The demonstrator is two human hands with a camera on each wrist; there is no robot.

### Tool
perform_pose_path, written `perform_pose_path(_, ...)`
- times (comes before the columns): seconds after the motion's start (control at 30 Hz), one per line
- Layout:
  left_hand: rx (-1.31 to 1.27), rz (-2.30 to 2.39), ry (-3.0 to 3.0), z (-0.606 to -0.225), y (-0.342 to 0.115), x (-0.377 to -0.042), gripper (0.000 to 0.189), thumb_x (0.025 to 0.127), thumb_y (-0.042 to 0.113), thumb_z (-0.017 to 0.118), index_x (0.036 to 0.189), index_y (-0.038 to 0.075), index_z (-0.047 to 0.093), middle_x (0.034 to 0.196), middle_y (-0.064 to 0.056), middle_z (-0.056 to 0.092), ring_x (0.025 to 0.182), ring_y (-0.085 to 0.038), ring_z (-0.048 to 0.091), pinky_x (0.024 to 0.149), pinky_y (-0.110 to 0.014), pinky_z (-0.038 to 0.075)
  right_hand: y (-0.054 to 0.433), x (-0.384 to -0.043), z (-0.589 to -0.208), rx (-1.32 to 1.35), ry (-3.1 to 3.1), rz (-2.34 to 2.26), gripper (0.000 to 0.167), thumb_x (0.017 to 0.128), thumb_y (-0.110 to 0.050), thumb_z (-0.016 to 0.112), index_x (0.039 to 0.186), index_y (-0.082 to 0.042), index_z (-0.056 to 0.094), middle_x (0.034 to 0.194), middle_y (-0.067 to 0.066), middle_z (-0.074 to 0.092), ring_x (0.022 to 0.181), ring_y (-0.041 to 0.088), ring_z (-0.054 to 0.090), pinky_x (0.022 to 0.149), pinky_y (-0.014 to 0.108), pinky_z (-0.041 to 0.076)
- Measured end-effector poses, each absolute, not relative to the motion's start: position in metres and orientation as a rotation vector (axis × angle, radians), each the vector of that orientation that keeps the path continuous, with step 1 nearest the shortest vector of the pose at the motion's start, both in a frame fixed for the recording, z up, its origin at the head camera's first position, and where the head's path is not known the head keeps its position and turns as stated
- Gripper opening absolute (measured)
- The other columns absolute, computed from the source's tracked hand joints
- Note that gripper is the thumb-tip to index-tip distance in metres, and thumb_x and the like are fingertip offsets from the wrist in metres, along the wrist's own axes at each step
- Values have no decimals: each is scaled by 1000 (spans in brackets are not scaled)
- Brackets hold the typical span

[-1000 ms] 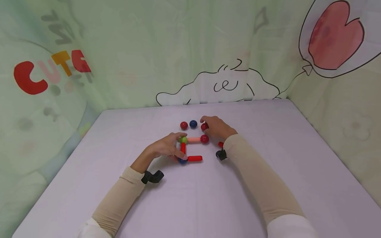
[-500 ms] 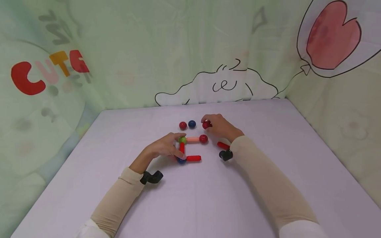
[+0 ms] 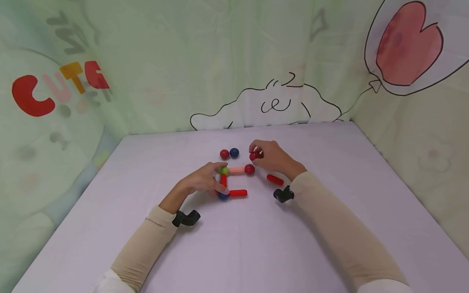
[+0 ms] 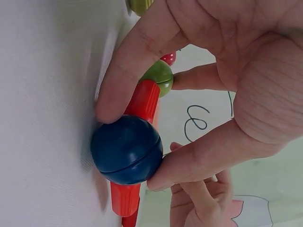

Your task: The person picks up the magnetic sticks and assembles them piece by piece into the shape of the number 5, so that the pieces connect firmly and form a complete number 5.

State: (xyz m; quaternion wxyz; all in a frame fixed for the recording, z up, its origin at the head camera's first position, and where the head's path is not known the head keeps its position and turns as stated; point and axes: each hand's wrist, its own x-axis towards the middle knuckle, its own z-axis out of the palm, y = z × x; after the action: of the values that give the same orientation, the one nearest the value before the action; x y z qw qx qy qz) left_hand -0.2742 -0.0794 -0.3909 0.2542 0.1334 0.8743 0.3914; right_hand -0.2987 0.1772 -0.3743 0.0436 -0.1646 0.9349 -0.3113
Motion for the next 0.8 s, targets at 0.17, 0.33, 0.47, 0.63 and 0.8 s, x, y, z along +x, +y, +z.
perform_pose_path(0.17, 320, 1175, 2301, -391, -79, -274, 102, 78, 14, 89, 161, 15, 29, 141, -15, 43, 106, -27, 63, 73, -34, 61, 178, -292, -370, -517, 2827, -971, 42, 89, -6, 74, 128, -6, 59, 120, 16, 65, 109, 34, 60, 88, 45, 59)
perform_pose_path(0.33, 351, 1119, 2357, -391, -79, -276, 100, 78, 19, 89, 160, 14, 31, 147, -15, 42, 104, -27, 61, 76, -32, 59, 178, -286, -370, -549, 2782, -957, 44, 86, -6, 76, 128, -6, 62, 116, 15, 66, 107, 32, 61, 87, 42, 59)
perform_pose_path(0.47, 379, 1065, 2406, -391, -79, -277, 99, 79, 21, 89, 160, 12, 32, 150, -16, 42, 89, -28, 67, 78, -30, 56, 179, -282, -371, -580, 2745, -952, 40, 84, -6, 78, 122, -8, 65, 115, 12, 65, 103, 30, 64, 86, 42, 59)
perform_pose_path(0.63, 374, 1059, 2420, -392, -79, -278, 98, 80, 22, 88, 160, 13, 32, 154, -17, 41, 77, -21, 68, 73, -28, 57, 178, -277, -372, -617, 2688, -915, 34, 85, -4, 77, 116, -10, 66, 112, 8, 66, 100, 27, 64, 84, 39, 58)
perform_pose_path(0.8, 360, 1065, 2438, -394, -79, -278, 100, 78, 23, 90, 160, 15, 32, 157, -15, 38, 84, -20, 67, 73, -27, 55, 176, -272, -375, -631, 2645, -851, 36, 85, -5, 77, 118, -9, 65, 107, 6, 66, 101, 27, 62, 83, 38, 58)
